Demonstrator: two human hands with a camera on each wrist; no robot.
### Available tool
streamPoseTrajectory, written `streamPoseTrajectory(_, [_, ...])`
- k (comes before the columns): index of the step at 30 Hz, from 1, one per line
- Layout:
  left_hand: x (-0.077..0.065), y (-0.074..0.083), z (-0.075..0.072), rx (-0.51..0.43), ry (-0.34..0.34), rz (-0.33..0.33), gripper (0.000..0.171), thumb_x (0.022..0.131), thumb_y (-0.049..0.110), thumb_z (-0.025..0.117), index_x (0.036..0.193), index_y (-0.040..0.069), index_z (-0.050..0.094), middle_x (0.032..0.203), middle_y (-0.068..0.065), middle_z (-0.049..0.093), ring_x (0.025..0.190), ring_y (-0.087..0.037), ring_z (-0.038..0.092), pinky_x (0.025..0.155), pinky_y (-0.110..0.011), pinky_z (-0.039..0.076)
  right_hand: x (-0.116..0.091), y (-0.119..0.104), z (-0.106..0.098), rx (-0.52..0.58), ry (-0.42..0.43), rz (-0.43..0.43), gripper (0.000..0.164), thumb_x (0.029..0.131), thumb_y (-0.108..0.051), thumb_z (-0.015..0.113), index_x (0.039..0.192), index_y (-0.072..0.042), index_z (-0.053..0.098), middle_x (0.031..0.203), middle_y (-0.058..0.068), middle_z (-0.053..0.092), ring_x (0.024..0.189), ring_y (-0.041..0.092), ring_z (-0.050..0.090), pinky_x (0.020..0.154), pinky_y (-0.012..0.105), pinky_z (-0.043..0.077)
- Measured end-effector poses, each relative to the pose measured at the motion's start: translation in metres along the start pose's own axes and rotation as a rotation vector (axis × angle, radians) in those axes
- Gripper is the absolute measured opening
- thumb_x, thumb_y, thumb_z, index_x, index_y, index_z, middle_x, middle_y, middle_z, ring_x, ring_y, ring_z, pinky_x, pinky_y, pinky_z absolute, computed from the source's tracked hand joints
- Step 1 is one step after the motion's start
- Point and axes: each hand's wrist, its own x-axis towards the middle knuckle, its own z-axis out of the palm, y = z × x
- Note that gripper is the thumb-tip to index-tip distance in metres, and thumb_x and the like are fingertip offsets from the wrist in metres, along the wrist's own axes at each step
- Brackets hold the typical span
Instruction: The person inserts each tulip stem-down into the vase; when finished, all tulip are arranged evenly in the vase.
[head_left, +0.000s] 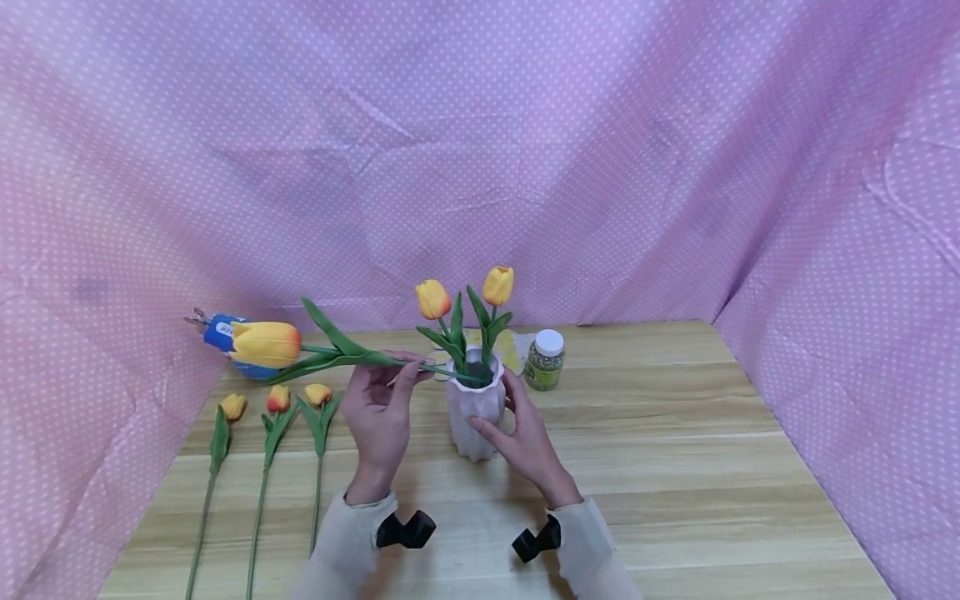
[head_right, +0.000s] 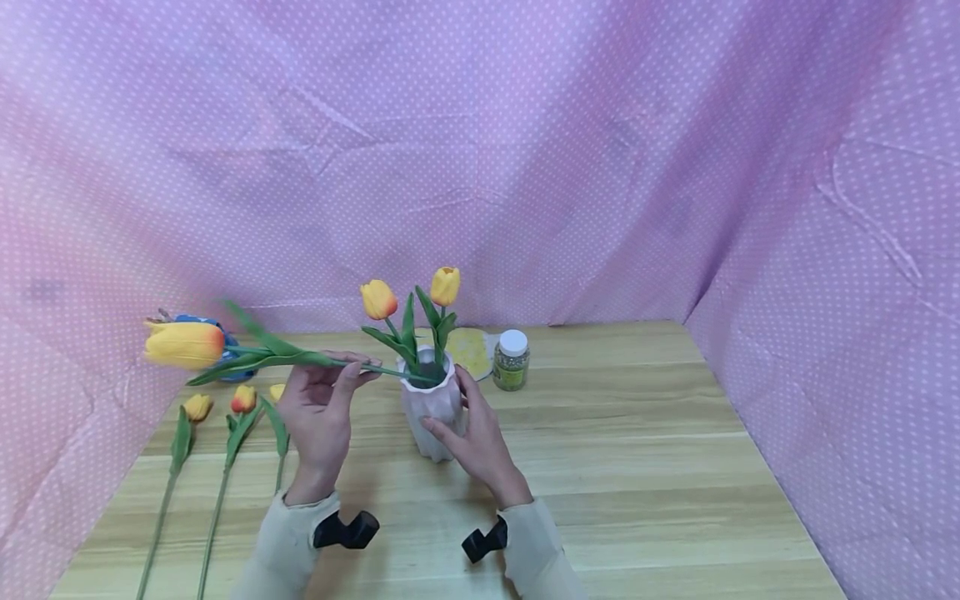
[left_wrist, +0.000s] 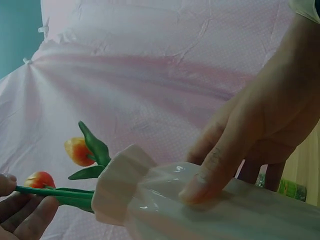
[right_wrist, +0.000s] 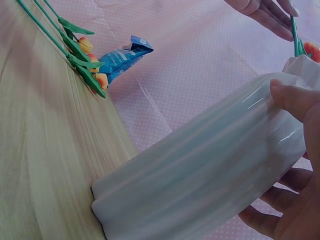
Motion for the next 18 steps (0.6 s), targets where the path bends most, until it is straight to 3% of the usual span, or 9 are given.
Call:
streamPoseTrajectory(8, [-0.0060, -0.0052, 0.0056, 0.101, -0.053, 0.003, 0.014, 0.090, -0.015, 0.061, 0.102, -0.019, 0.054, 0.099, 0.008, 0.072, 0.090, -0.007, 0.074, 0.078, -0.024, 0.064, -0.0002, 0.0006, 0.0001, -0.003, 0.000, -0.005, 0.080, 0.091, -0.027, 0.075, 0.155, -0.028, 0.028, 0.157, 0.003, 0.042, 0.145, 0.030, 0.043, 0.117, 0.060, 0.041])
streamPoseTrajectory(13, [-0.0092, -0.0061, 0.0062, 0.176, -0.087, -0.003, 0.019, 0.087, -0.017, 0.064, 0.105, -0.015, 0.056, 0.101, 0.009, 0.072, 0.093, -0.002, 0.072, 0.078, -0.017, 0.062, -0.0005, 0.0005, -0.0001, -0.003, 0.000, -0.008, 0.080, 0.090, -0.027, 0.076, 0.155, -0.028, 0.029, 0.156, 0.003, 0.043, 0.144, 0.030, 0.044, 0.117, 0.060, 0.041])
streamPoseTrajectory(18, [-0.0104, -0.0047, 0.0006, 0.173, -0.097, 0.000, 0.026, 0.084, -0.017, 0.068, 0.106, -0.016, 0.055, 0.105, 0.012, 0.072, 0.098, 0.000, 0.071, 0.080, -0.017, 0.062, -0.0007, 0.0010, -0.0005, -0.004, 0.002, -0.021, 0.079, 0.090, -0.026, 0.076, 0.154, -0.027, 0.030, 0.156, 0.004, 0.044, 0.144, 0.030, 0.045, 0.116, 0.060, 0.042])
